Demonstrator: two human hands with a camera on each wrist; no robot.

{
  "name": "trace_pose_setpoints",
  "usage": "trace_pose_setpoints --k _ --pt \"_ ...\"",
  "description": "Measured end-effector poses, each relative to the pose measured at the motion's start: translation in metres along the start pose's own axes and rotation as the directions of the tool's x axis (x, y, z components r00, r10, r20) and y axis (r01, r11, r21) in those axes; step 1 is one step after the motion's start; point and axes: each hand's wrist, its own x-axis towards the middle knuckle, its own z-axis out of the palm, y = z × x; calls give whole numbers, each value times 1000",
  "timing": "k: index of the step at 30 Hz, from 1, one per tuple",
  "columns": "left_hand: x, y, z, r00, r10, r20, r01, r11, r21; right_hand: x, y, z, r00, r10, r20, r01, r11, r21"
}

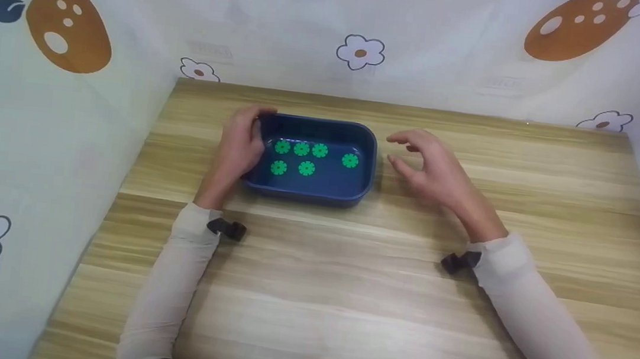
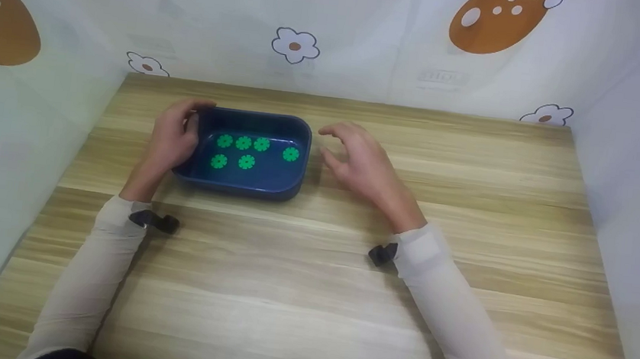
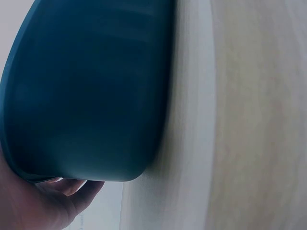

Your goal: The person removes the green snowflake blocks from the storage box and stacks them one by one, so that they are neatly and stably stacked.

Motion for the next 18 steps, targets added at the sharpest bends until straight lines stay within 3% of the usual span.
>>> trace_pose_setpoints --k 8,18 --pt "0 1 0 1000 3 -5 -3 1000 5 12 -14 15 999 -24 22 23 998 52" --pt "-1 2 0 1000 -12 0 12 1000 -5 23 -28 28 997 -11 74 9 1000 18"
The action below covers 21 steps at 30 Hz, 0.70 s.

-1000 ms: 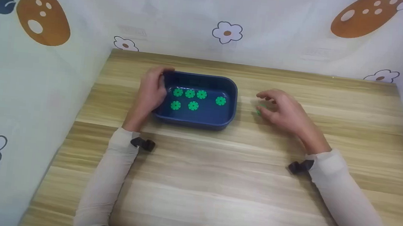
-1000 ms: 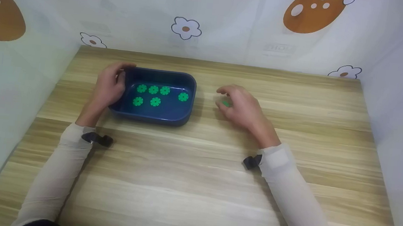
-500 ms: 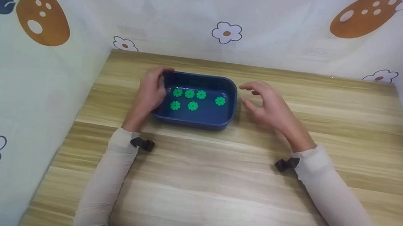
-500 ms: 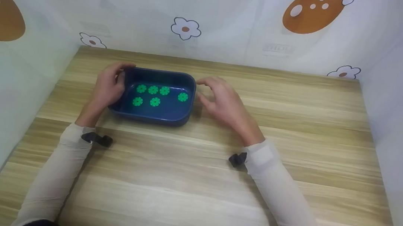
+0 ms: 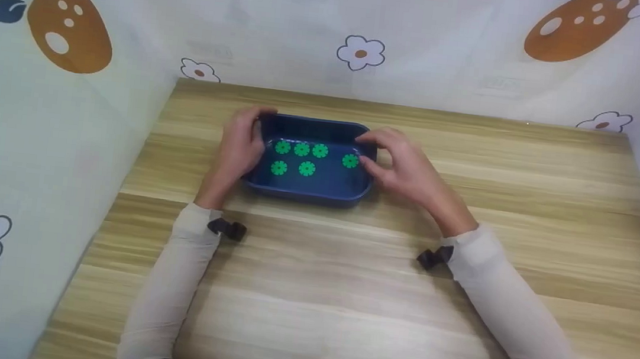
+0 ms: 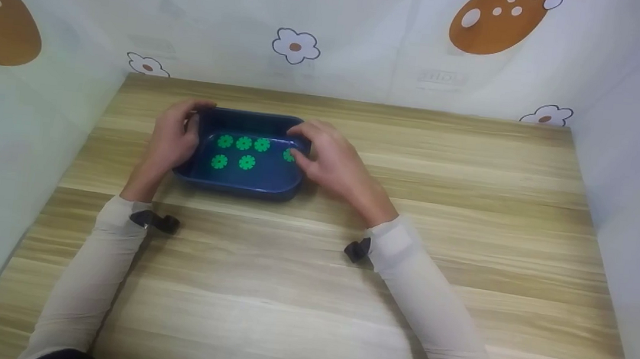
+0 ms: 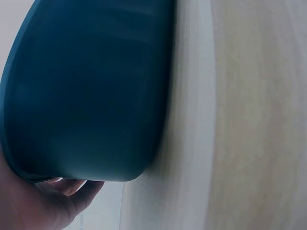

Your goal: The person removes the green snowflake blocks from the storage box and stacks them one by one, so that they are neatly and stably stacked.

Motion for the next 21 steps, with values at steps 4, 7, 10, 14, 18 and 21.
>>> trace_pose_setpoints --k 4,7,10,14,18,21 --pt "0 0 0 1000 2 0 -2 1000 -1 6 -4 2 1000 7 28 -6 999 -48" --pt "0 0 -1 1000 2 1 -2 1000 -4 11 -6 4 999 3 48 1 996 -84" --pt "0 0 -1 1000 2 4 -2 1000 -4 15 -8 4 998 3 68 5 994 -113" --pt "0 -1 -1 1000 -1 11 1 1000 -6 22 -11 7 995 1 102 14 988 -151" --pt "0 -1 -2 1000 -2 14 2 1000 -6 28 -15 10 990 0 138 27 981 -190" --pt "0 -1 -1 1000 -1 15 1 1000 -1 32 -17 12 988 -14 155 48 975 -218"
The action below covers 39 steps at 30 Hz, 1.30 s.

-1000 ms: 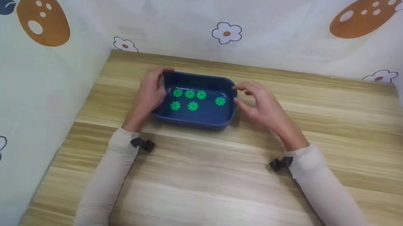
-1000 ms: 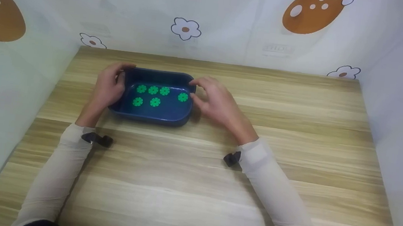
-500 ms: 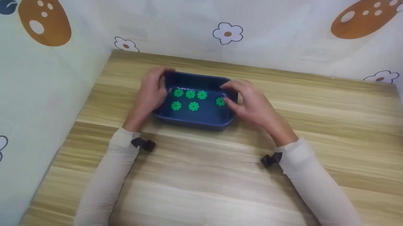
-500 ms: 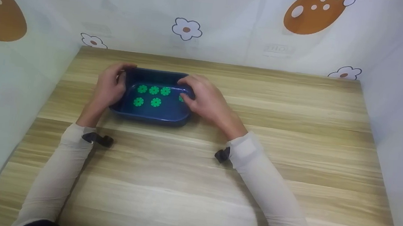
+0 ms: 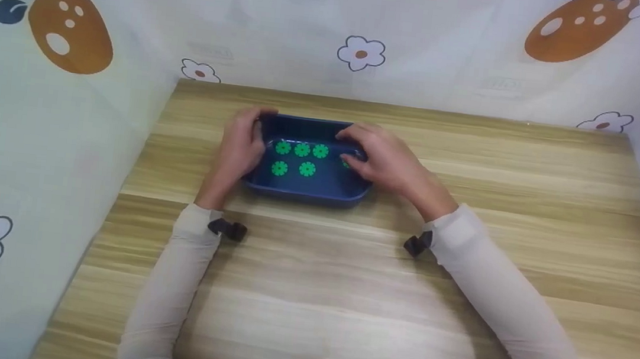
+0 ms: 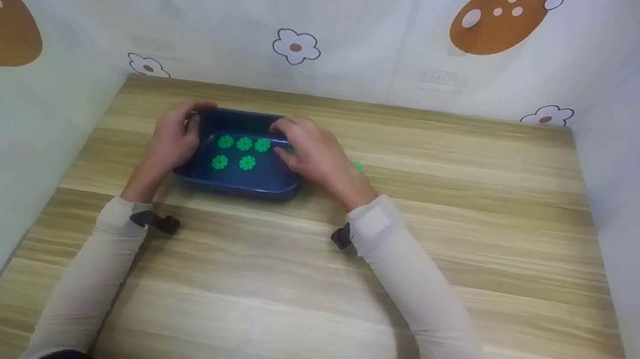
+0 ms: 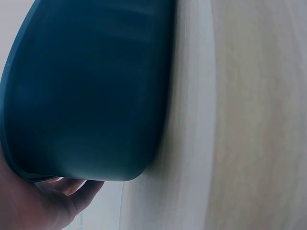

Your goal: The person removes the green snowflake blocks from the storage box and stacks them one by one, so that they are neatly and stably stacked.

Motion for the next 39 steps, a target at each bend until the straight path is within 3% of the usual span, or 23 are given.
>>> trace_pose_setpoints --k 10,19,31,39 --pt "0 -1 0 1000 23 -9 -23 1000 8 10 -1 4 998 -62 24 65 988 -139" --pt "0 -2 0 1000 18 -6 -18 1000 4 20 -6 8 990 -54 129 88 956 -279" --pt "0 -2 0 1000 11 -1 -11 1000 8 24 -15 9 969 94 227 -5 930 -367" --pt "0 -1 1 1000 16 -7 -16 1000 7 28 -18 10 962 114 249 9 896 -444"
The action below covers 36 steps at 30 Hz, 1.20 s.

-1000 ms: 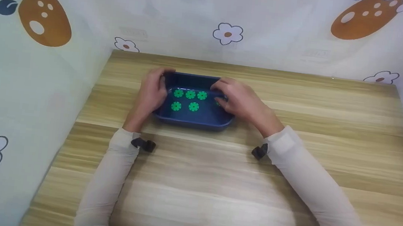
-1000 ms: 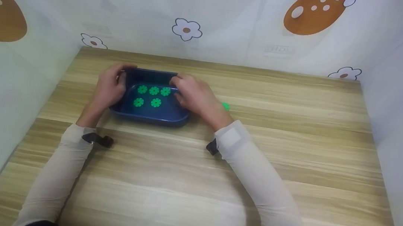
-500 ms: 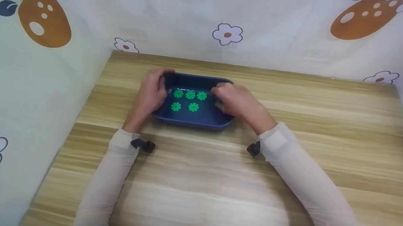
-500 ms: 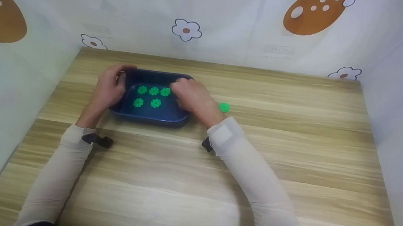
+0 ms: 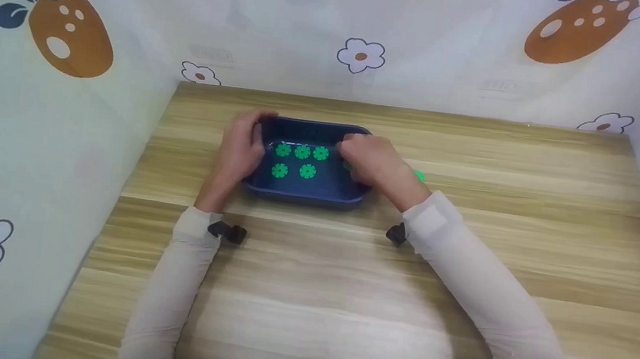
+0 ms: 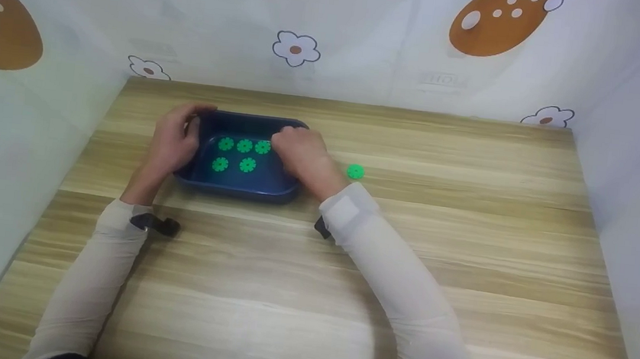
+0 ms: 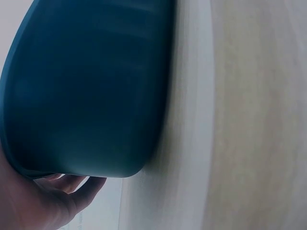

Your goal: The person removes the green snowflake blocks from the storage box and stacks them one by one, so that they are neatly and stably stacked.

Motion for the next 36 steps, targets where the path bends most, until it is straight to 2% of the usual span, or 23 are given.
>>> trace_pose_setpoints --k 12,22,29,36 --pt "0 -1 -2 1000 -7 -2 7 1000 8 5 2 1 1000 -19 1 19 1000 24" --pt "1 -2 0 1000 -23 11 22 1000 14 5 13 6 998 -50 -24 53 985 164" --pt "1 -1 -1 1000 -25 14 25 1000 10 2 18 10 992 -77 -102 103 952 289" --pt "1 2 -1 998 -55 33 55 998 15 -3 26 16 985 -49 -164 119 881 458"
